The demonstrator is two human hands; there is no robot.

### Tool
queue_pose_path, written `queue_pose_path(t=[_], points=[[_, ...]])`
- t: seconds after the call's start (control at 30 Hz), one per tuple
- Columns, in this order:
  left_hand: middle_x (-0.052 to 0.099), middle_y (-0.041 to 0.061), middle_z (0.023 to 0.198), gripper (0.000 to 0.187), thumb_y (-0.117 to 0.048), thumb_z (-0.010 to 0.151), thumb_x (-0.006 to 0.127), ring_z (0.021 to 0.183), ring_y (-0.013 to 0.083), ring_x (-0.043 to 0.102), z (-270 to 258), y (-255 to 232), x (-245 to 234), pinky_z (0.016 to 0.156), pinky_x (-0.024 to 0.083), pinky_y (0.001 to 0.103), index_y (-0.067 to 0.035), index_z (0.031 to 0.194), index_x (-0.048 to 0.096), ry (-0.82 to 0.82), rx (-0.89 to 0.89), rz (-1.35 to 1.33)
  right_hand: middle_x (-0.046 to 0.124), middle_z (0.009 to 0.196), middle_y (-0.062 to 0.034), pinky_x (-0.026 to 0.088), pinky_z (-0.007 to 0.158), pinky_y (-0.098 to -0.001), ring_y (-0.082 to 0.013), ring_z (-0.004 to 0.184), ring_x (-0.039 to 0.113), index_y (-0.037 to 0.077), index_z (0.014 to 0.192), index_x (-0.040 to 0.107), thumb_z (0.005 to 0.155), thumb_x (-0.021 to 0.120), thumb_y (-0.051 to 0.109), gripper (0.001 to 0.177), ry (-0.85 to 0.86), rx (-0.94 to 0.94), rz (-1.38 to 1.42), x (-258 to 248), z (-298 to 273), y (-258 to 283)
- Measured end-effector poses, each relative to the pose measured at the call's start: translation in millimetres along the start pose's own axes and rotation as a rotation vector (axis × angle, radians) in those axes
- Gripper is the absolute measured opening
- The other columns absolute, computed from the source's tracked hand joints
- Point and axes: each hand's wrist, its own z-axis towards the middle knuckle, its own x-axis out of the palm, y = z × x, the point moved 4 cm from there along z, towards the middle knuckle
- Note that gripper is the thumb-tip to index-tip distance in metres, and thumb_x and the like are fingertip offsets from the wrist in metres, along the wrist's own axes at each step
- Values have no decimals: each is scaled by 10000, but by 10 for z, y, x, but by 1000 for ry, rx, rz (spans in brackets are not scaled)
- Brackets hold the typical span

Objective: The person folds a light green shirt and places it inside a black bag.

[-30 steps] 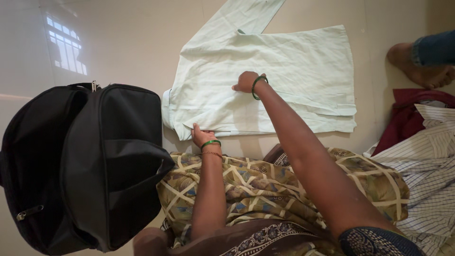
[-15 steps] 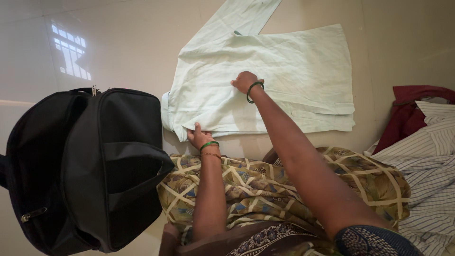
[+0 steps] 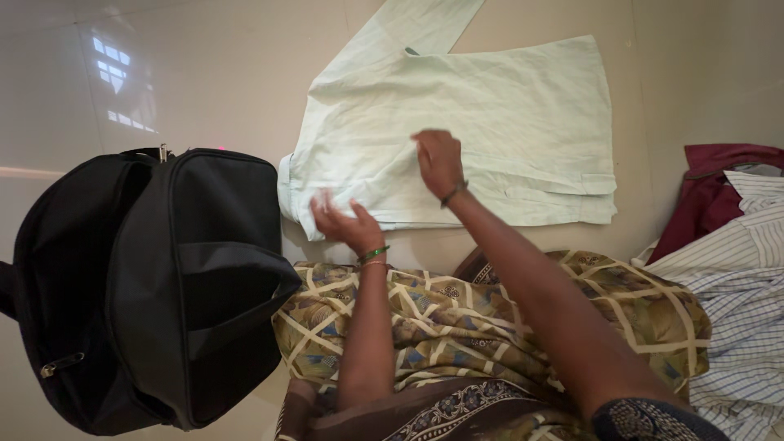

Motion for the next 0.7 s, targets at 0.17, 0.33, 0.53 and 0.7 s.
queue_pose_path(t=[0.17, 0.33, 0.53, 0.7], points=[[595, -57, 1375, 331, -24, 946, 614, 1378, 189, 522, -460, -57, 502, 1103, 408, 415, -204, 1205, 710, 766, 460, -121, 695, 1074, -52, 426, 896, -453, -300, 1091, 602, 180, 1013, 695, 821, 622, 17, 262, 136, -60, -87, 31, -562, 46], [514, 90, 1451, 422, -73, 885, 666, 1396, 315, 428, -394, -156, 586, 1127, 355, 541, -137, 1301, 639, 784, 504, 21, 643, 1101, -63, 403, 859, -461, -276, 1063, 571, 203, 1176, 719, 843, 624, 42, 382, 246, -56, -220, 162, -561, 90], [399, 144, 1582, 584, -99, 881, 671, 1444, 351, 353, -312, -162, 510, 1113, 323, 564, -133, 1448, 537, 619, 529, 157, 570, 1194, -93, 396, 928, -461, -282, 1118, 509, 289, 1477, 576, 865, 561, 41, 661, 546, 202, -347, 232, -354, 95], [365, 28, 1709, 668, -83, 988, 576, 1617, 218, 278, -527, -220, 682, 1272, 320, 495, -170, 1634, 435, 862, 697, 34, 402, 1597, -116, 343, 1088, -495, -337, 1418, 373, 219, 1553, 445, 894, 551, 97, 679, 510, 120, -377, 202, -406, 58]])
